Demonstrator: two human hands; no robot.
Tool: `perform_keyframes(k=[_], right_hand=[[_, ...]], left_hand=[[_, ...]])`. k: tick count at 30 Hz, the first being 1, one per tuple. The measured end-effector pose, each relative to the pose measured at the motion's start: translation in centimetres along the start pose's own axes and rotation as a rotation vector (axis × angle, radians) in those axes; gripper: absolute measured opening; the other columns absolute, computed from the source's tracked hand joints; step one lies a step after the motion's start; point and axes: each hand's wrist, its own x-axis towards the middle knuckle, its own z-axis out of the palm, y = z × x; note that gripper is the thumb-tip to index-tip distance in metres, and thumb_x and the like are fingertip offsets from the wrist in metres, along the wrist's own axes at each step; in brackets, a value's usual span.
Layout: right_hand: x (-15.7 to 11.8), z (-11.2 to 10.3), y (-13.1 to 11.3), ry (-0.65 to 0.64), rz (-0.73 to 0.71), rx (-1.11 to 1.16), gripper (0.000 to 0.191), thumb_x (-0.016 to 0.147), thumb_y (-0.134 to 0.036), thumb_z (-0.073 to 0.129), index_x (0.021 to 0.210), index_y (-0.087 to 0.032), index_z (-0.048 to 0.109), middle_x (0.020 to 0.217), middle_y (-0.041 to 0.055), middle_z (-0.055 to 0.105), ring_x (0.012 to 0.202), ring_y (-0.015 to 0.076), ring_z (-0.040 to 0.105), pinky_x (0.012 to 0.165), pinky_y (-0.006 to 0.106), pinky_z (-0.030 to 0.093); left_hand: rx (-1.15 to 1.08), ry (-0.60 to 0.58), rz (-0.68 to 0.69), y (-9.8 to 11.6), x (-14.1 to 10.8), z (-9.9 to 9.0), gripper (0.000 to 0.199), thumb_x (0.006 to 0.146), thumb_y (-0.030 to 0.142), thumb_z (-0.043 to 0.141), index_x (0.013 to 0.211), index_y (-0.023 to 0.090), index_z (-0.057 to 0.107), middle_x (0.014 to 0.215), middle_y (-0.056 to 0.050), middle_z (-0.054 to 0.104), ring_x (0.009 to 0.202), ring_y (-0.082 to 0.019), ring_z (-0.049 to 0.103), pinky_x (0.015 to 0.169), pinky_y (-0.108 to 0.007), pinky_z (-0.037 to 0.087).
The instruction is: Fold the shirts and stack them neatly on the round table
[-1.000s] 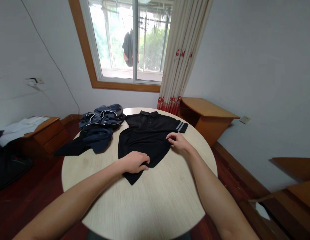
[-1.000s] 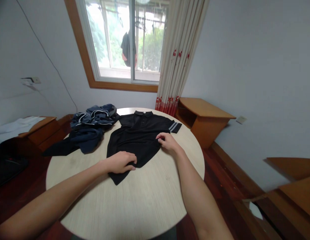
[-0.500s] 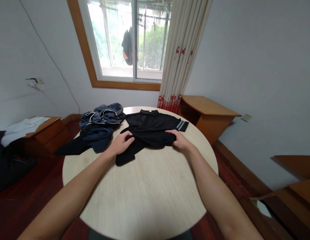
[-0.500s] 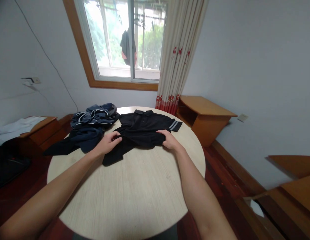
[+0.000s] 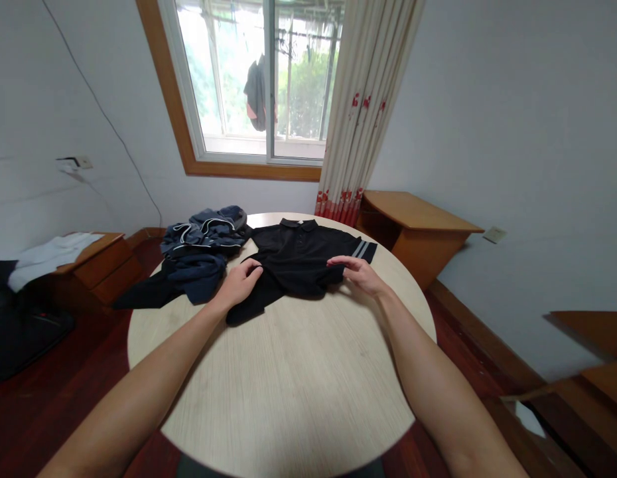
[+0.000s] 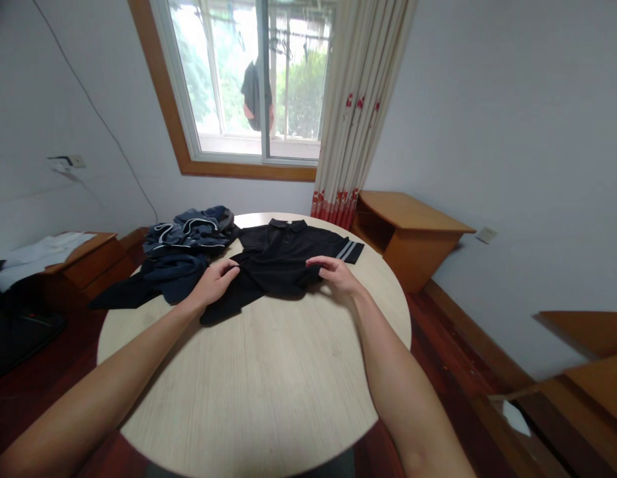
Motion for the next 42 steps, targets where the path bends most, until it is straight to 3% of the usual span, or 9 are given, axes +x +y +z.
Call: perform_keyframes(k=[5, 9, 12, 16, 22, 24, 30, 39, 42], right_hand=[[1.4, 0.5, 1.9, 0.324, 0.106, -0.026, 0.042, 0.082, -0.060, 0.066, 0.098, -0.021, 0.069, 0.095, 0.0089, 0.075, 0.091, 0.0253, 0.070, 0.082, 0.038, 0.057], [1.5, -0.4, 3.3, 0.510, 0.144, -0.258, 0.032, 0.089, -0.046, 0.058, 0.101, -0.018, 0.067, 0.091, 0.0093, 0.073, 0.089, 0.0253, 0.068, 0.082, 0.038, 0.058], [0.8, -1.3, 3.5, 0.341, 0.140, -0.447, 0.044, 0.074, -0.020, 0.065, 0.117, -0.016, 0.068, 0.105, 0.0106, 0.071, 0.092, 0.0238, 0.067, 0.090, 0.040, 0.056], [0.3, -1.1, 2.5, -0.001, -0.061, -0.560, 0.077, 0.056, 0.001, 0.056, 0.128, -0.024, 0.069, 0.138, 0.0094, 0.060, 0.128, 0.0254, 0.057, 0.116, 0.045, 0.038], [0.3, -0.7, 0.6, -0.324, -0.058, -0.350, 0.038, 0.065, -0.010, 0.064, 0.094, -0.026, 0.082, 0.133, 0.0051, 0.067, 0.126, 0.0296, 0.060, 0.113, 0.048, 0.041], [0.4, -0.8, 0.7, -0.217, -0.022, -0.186, 0.021, 0.072, -0.023, 0.071, 0.090, -0.023, 0.081, 0.123, 0.0062, 0.073, 0.119, 0.0296, 0.064, 0.110, 0.047, 0.046], [1.1, -1.4, 2.1, 0.536, 0.165, 0.302, 0.026, 0.084, -0.047, 0.073, 0.092, -0.022, 0.072, 0.102, 0.0058, 0.079, 0.107, 0.0258, 0.071, 0.104, 0.042, 0.054], [0.0, -0.9, -0.1, 0.340, 0.213, 0.412, 0.021, 0.088, -0.039, 0.067, 0.100, -0.022, 0.071, 0.108, 0.0079, 0.078, 0.115, 0.0273, 0.069, 0.108, 0.043, 0.051], [-1.4, -3.2, -0.8, 0.265, 0.168, 0.414, 0.030, 0.088, -0.050, 0.062, 0.100, -0.023, 0.071, 0.108, 0.0078, 0.078, 0.119, 0.0301, 0.066, 0.108, 0.048, 0.050]], left_hand=[[0.003, 0.035, -0.045, -0.5, 0.2, -0.1, 0.031, 0.088, 0.046, 0.050, 0.091, 0.020, 0.066, 0.086, -0.003, 0.069, 0.082, -0.021, 0.063, 0.077, -0.032, 0.048], [0.001, 0.070, -0.085, -0.7, 0.2, -0.1, 0.033, 0.087, 0.048, 0.050, 0.090, 0.019, 0.066, 0.076, -0.001, 0.064, 0.073, -0.019, 0.059, 0.068, -0.030, 0.045], [-0.001, 0.064, -0.088, -0.6, 0.2, -0.2, 0.032, 0.087, 0.046, 0.050, 0.089, 0.019, 0.065, 0.075, 0.000, 0.063, 0.071, -0.018, 0.058, 0.067, -0.029, 0.044], [-0.002, 0.057, -0.099, -0.4, 0.3, -0.2, 0.031, 0.085, 0.046, 0.049, 0.089, 0.019, 0.065, 0.077, -0.001, 0.064, 0.073, -0.019, 0.058, 0.069, -0.029, 0.044], [-0.001, 0.103, -0.132, -0.9, 0.6, -0.2, 0.030, 0.084, 0.044, 0.049, 0.086, 0.019, 0.065, 0.079, -0.002, 0.066, 0.079, -0.021, 0.060, 0.075, -0.031, 0.044], [-0.016, 0.114, -0.141, -1.0, 0.7, -0.3, 0.030, 0.084, 0.044, 0.049, 0.086, 0.018, 0.065, 0.081, -0.003, 0.067, 0.081, -0.022, 0.061, 0.076, -0.032, 0.044], [-0.071, 0.151, -0.173, -1.3, 0.8, -0.8, 0.032, 0.083, 0.046, 0.050, 0.088, 0.018, 0.063, 0.084, -0.003, 0.065, 0.083, -0.022, 0.060, 0.079, -0.032, 0.044], [-0.258, -0.059, -0.091, 0.8, 0.3, -1.6, 0.034, 0.079, 0.054, 0.059, 0.081, 0.019, 0.061, 0.078, 0.000, 0.062, 0.077, -0.019, 0.057, 0.072, -0.029, 0.047], [-0.456, -0.412, -0.138, 1.7, -0.7, -3.9, 0.042, 0.075, 0.059, 0.070, 0.082, 0.019, 0.063, 0.078, -0.002, 0.067, 0.071, -0.019, 0.062, 0.064, -0.028, 0.049]])
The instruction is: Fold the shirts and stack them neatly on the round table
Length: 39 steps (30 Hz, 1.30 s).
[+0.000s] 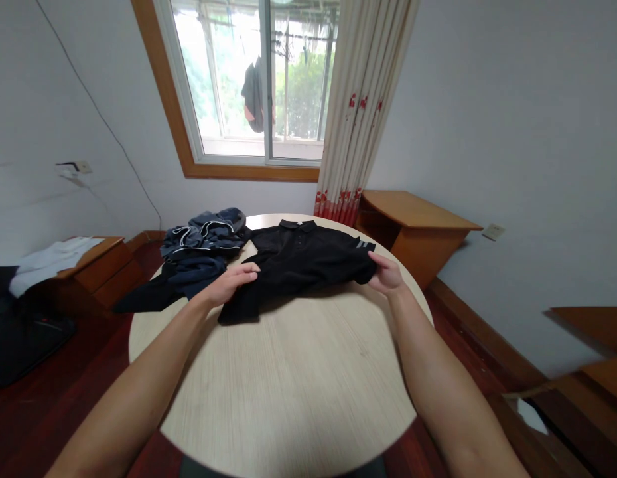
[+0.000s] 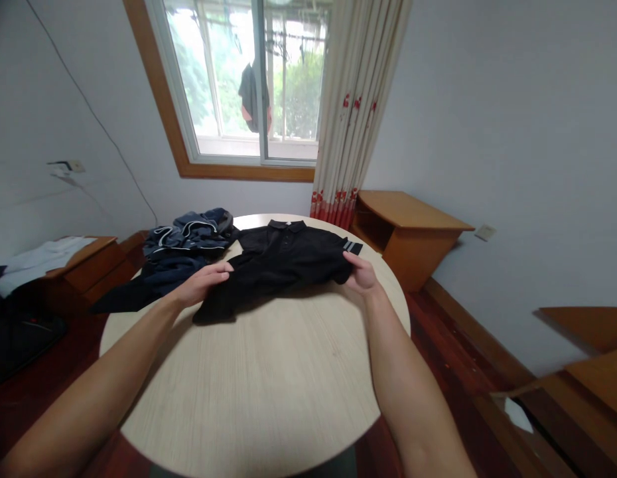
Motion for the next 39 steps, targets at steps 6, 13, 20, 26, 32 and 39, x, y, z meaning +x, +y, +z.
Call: perform_keyframes(k=[6, 13, 20, 26, 32, 39], right_hand=[[-0.4, -5.0, -1.4, -0.146, 0.023, -0.117, 0.063, 0.083, -0.085, 0.048, 0.069, -0.025, 0.058, 0.073, 0.0062, 0.072, 0.080, 0.0268, 0.073, 0.091, 0.047, 0.056], [1.7, -3.2, 0.2, -0.190, 0.195, -0.451, 0.044, 0.079, -0.060, 0.076, 0.093, -0.019, 0.071, 0.113, 0.0138, 0.075, 0.102, 0.0250, 0.072, 0.094, 0.038, 0.056], [5.8, 0.6, 1.8, -0.065, 0.239, -1.357, 0.045, 0.092, -0.038, 0.065, 0.127, -0.010, 0.067, 0.135, 0.0194, 0.065, 0.124, 0.0299, 0.062, 0.108, 0.037, 0.045], [3.7, 3.3, 4.9, 0.131, 0.327, -1.610, 0.074, 0.102, -0.058, 0.036, 0.156, -0.008, 0.037, 0.163, 0.0227, 0.031, 0.151, 0.0376, 0.029, 0.117, 0.059, 0.030], [0.2, 1.0, 5.7, 0.136, 0.152, -1.652, 0.070, 0.103, -0.057, 0.029, 0.156, -0.012, 0.039, 0.166, 0.0139, 0.028, 0.155, 0.0296, 0.022, 0.124, 0.050, 0.017], [-0.3, -1.2, 4.2, 0.131, 0.093, -1.720, 0.061, 0.102, -0.051, 0.038, 0.147, -0.013, 0.051, 0.157, 0.0169, 0.045, 0.146, 0.0299, 0.039, 0.118, 0.046, 0.030]], left_hand=[[-0.234, -0.683, -0.103, 1.4, -1.7, -1.5, 0.060, 0.076, 0.071, 0.073, 0.097, 0.015, 0.068, 0.111, -0.021, 0.075, 0.094, -0.034, 0.074, 0.070, -0.038, 0.058], [0.319, -0.040, 0.077, -4.0, 2.5, 0.8, 0.060, 0.086, 0.070, 0.059, 0.112, 0.017, 0.072, 0.128, -0.015, 0.071, 0.120, -0.032, 0.065, 0.107, -0.048, 0.048], [0.877, -0.030, 0.078, -7.0, 3.2, 2.0, 0.059, 0.097, 0.055, 0.044, 0.145, 0.022, 0.053, 0.162, -0.012, 0.039, 0.151, -0.031, 0.033, 0.123, -0.061, 0.018], [1.088, -0.091, -0.070, -5.7, 2.5, 3.5, 0.066, 0.101, 0.059, 0.033, 0.158, 0.027, 0.035, 0.169, -0.010, 0.018, 0.157, -0.032, 0.012, 0.119, -0.069, 0.006], [1.159, -0.094, -0.139, -4.9, 1.0, 5.5, 0.069, 0.101, 0.063, 0.029, 0.161, 0.029, 0.030, 0.170, -0.008, 0.014, 0.157, -0.034, 0.007, 0.117, -0.074, 0.007], [1.164, -0.045, -0.149, -4.3, -0.9, 8.4, 0.072, 0.100, 0.067, 0.029, 0.161, 0.029, 0.030, 0.170, -0.008, 0.014, 0.157, -0.037, 0.008, 0.117, -0.074, 0.008]])
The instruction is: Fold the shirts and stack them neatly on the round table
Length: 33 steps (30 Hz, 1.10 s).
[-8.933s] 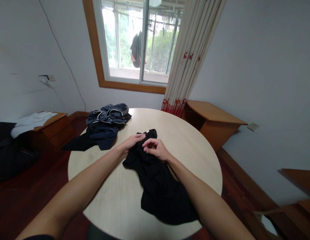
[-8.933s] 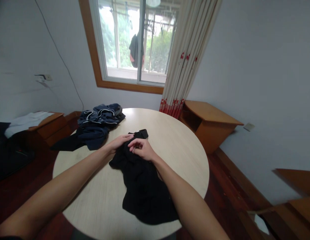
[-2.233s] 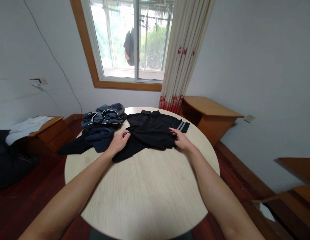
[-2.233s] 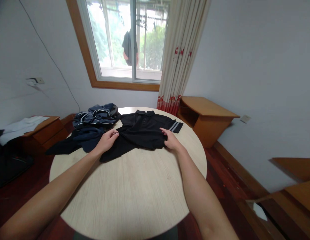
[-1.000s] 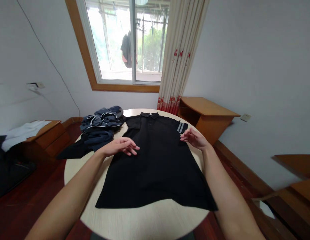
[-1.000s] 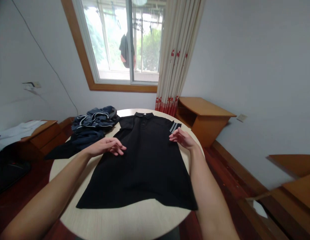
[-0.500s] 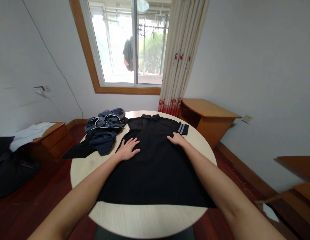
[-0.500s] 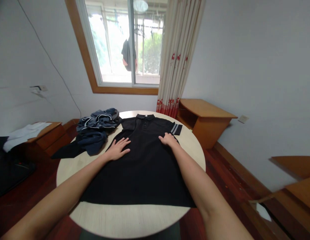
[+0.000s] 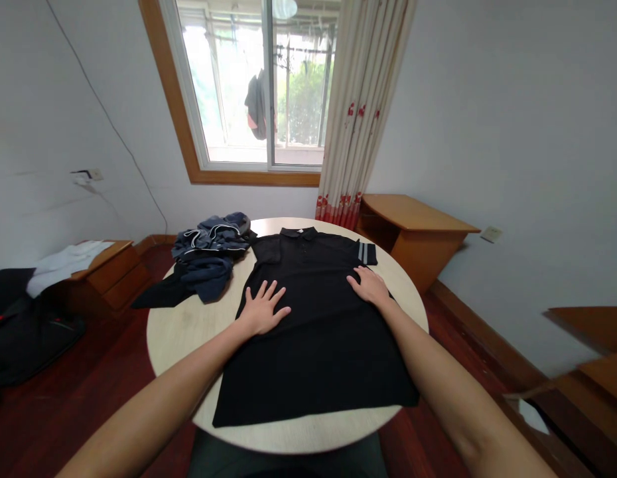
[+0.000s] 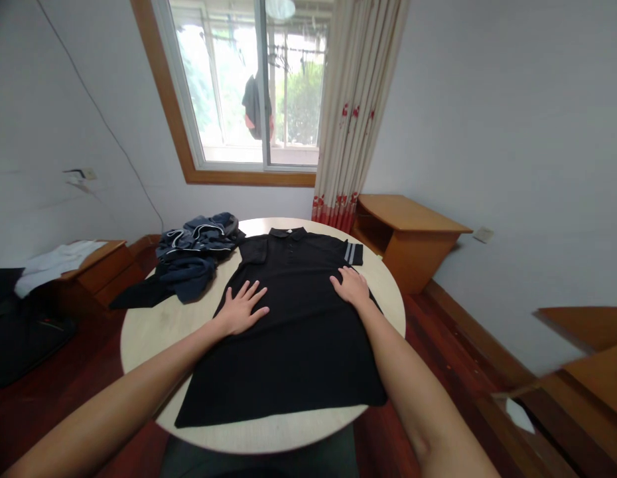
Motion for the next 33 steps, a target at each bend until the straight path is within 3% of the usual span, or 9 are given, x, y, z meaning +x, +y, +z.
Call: perform_keyframes(k=[4, 8, 12, 19, 23, 26, 28, 30, 33], right_hand=[[2.9, -2.8, -2.6, -0.032, 0.094, -0.063, 0.052, 0.094, -0.054, 0.055, 0.121, -0.013, 0.070, 0.127, 0.0203, 0.068, 0.118, 0.0367, 0.063, 0.103, 0.053, 0.043], [6.5, -5.4, -6.9, 0.184, 0.091, 0.159, 0.042, 0.098, -0.049, 0.048, 0.110, -0.018, 0.073, 0.117, 0.0149, 0.073, 0.112, 0.0311, 0.066, 0.096, 0.042, 0.048], [7.6, -4.4, -9.6, 0.247, 0.066, 0.359, 0.041, 0.100, -0.048, 0.043, 0.111, -0.021, 0.071, 0.113, 0.0104, 0.075, 0.106, 0.0271, 0.068, 0.092, 0.037, 0.049], [5.9, 0.9, -7.8, 0.082, -0.086, 0.203, 0.044, 0.102, -0.045, 0.044, 0.127, -0.018, 0.067, 0.133, 0.0140, 0.066, 0.124, 0.0303, 0.059, 0.104, 0.043, 0.045], [5.1, 1.7, -6.4, 0.064, -0.151, 0.196, 0.043, 0.102, -0.043, 0.045, 0.131, -0.018, 0.065, 0.146, 0.0120, 0.058, 0.135, 0.0269, 0.051, 0.113, 0.039, 0.038], [4.2, 1.9, -6.1, 0.032, -0.124, 0.179, 0.046, 0.102, -0.044, 0.045, 0.137, -0.017, 0.060, 0.154, 0.0126, 0.050, 0.143, 0.0271, 0.042, 0.119, 0.043, 0.030], [3.7, 1.8, -6.2, 0.010, -0.095, 0.158, 0.050, 0.102, -0.046, 0.045, 0.141, -0.017, 0.057, 0.157, 0.0137, 0.046, 0.145, 0.0290, 0.039, 0.119, 0.048, 0.028], [3.7, 1.3, -6.4, -0.015, -0.082, 0.114, 0.051, 0.101, -0.048, 0.046, 0.141, -0.017, 0.057, 0.155, 0.0157, 0.047, 0.142, 0.0325, 0.042, 0.116, 0.052, 0.032], [5.0, 0.1, -6.3, 0.018, -0.079, 0.055, 0.051, 0.099, -0.048, 0.050, 0.139, -0.016, 0.059, 0.145, 0.0182, 0.055, 0.133, 0.0350, 0.050, 0.110, 0.050, 0.039]], left_hand=[[-0.006, -0.004, -0.016, 0.6, -0.3, -0.3, 0.073, 0.100, 0.067, 0.030, 0.161, 0.028, 0.030, 0.170, -0.008, 0.014, 0.157, -0.036, 0.007, 0.119, -0.071, 0.007], [-0.022, -0.013, -0.016, 0.5, -0.2, -0.6, 0.075, 0.099, 0.070, 0.030, 0.161, 0.027, 0.031, 0.169, -0.007, 0.015, 0.157, -0.033, 0.008, 0.122, -0.067, 0.004], [-0.045, -0.003, -0.024, 0.1, -0.1, -0.3, 0.075, 0.099, 0.070, 0.029, 0.160, 0.027, 0.033, 0.169, -0.006, 0.017, 0.157, -0.032, 0.010, 0.123, -0.065, 0.006], [-0.049, 0.003, -0.043, 0.0, 0.3, 0.1, 0.076, 0.097, 0.072, 0.029, 0.160, 0.031, 0.032, 0.170, -0.005, 0.015, 0.157, -0.036, 0.007, 0.121, -0.069, 0.007], [-0.040, -0.024, -0.050, 0.6, -0.2, 0.1, 0.077, 0.097, 0.072, 0.028, 0.162, 0.029, 0.029, 0.170, -0.006, 0.012, 0.157, -0.038, 0.003, 0.119, -0.072, 0.005], [-0.030, -0.042, -0.049, 1.2, -1.1, 0.0, 0.078, 0.097, 0.072, 0.028, 0.162, 0.028, 0.029, 0.170, -0.008, 0.012, 0.157, -0.040, 0.005, 0.118, -0.073, 0.007], [-0.007, -0.011, -0.042, 1.6, -1.5, -0.3, 0.076, 0.096, 0.072, 0.032, 0.159, 0.028, 0.036, 0.169, -0.011, 0.021, 0.155, -0.043, 0.013, 0.117, -0.074, 0.008], [0.033, 0.031, -0.021, 2.0, -0.9, -0.9, 0.073, 0.094, 0.071, 0.040, 0.150, 0.025, 0.049, 0.160, -0.017, 0.040, 0.148, -0.045, 0.031, 0.116, -0.074, 0.009], [0.062, 0.074, 0.065, 2.1, 2.2, -2.1, 0.058, 0.095, 0.060, 0.050, 0.136, 0.020, 0.061, 0.143, -0.019, 0.058, 0.133, -0.040, 0.050, 0.119, -0.067, 0.016]])
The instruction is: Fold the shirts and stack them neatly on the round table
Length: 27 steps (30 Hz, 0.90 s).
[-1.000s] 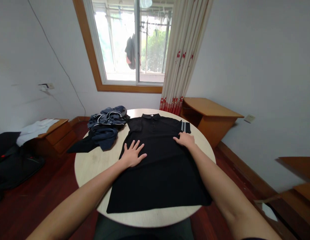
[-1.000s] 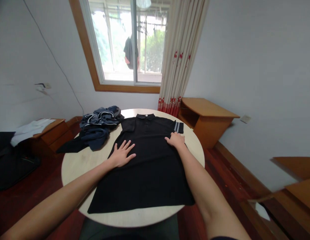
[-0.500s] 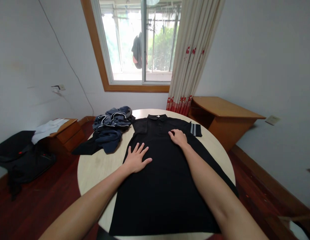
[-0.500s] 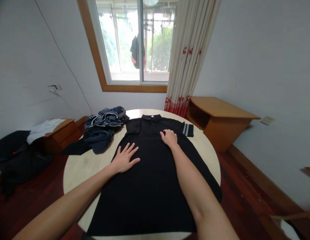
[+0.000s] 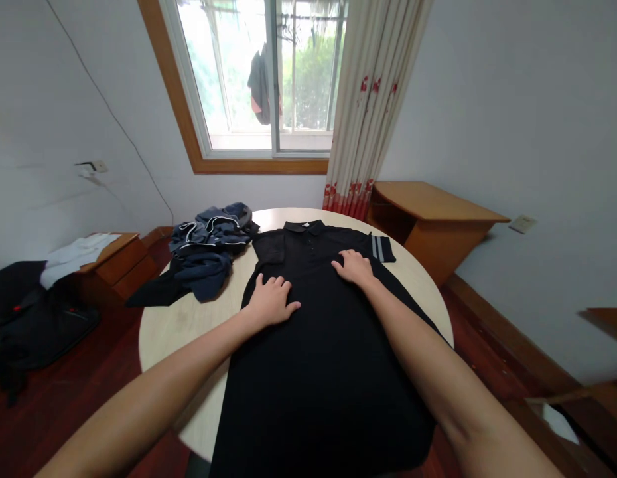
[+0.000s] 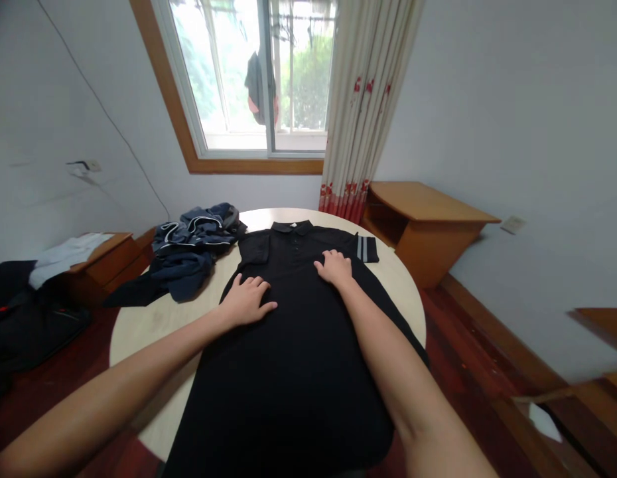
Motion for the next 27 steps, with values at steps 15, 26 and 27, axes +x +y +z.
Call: perform_keyframes(k=[15, 26, 27], right_hand=[[7.6, 1.4, 11.5, -0.094, 0.172, -0.006, 0.066, 0.105, -0.049, 0.030, 0.158, -0.009, 0.036, 0.164, 0.0170, 0.032, 0.151, 0.0345, 0.030, 0.121, 0.051, 0.028], [8.3, -0.4, 11.7, -0.239, 0.400, -0.109, 0.068, 0.102, -0.056, 0.032, 0.152, -0.012, 0.046, 0.160, 0.0220, 0.037, 0.146, 0.0437, 0.034, 0.113, 0.059, 0.034], [8.5, -0.8, 11.1, -0.253, 0.434, -0.137, 0.066, 0.102, -0.055, 0.036, 0.150, -0.011, 0.049, 0.157, 0.0231, 0.040, 0.144, 0.0446, 0.037, 0.112, 0.059, 0.034]], left_hand=[[0.248, 0.029, 0.024, -8.0, 14.4, 0.1, 0.041, 0.087, 0.025, 0.049, 0.120, 0.012, 0.070, 0.120, -0.024, 0.070, 0.115, -0.039, 0.063, 0.112, -0.058, 0.022], [0.291, -0.133, -0.502, -10.3, 14.5, -2.4, 0.028, 0.087, 0.034, 0.062, 0.092, 0.013, 0.080, 0.101, -0.023, 0.075, 0.109, -0.044, 0.062, 0.098, -0.063, 0.030], [0.329, -0.120, -0.465, -9.6, 14.7, -2.6, 0.028, 0.089, 0.031, 0.060, 0.097, 0.014, 0.080, 0.108, -0.023, 0.074, 0.114, -0.044, 0.060, 0.100, -0.062, 0.029]])
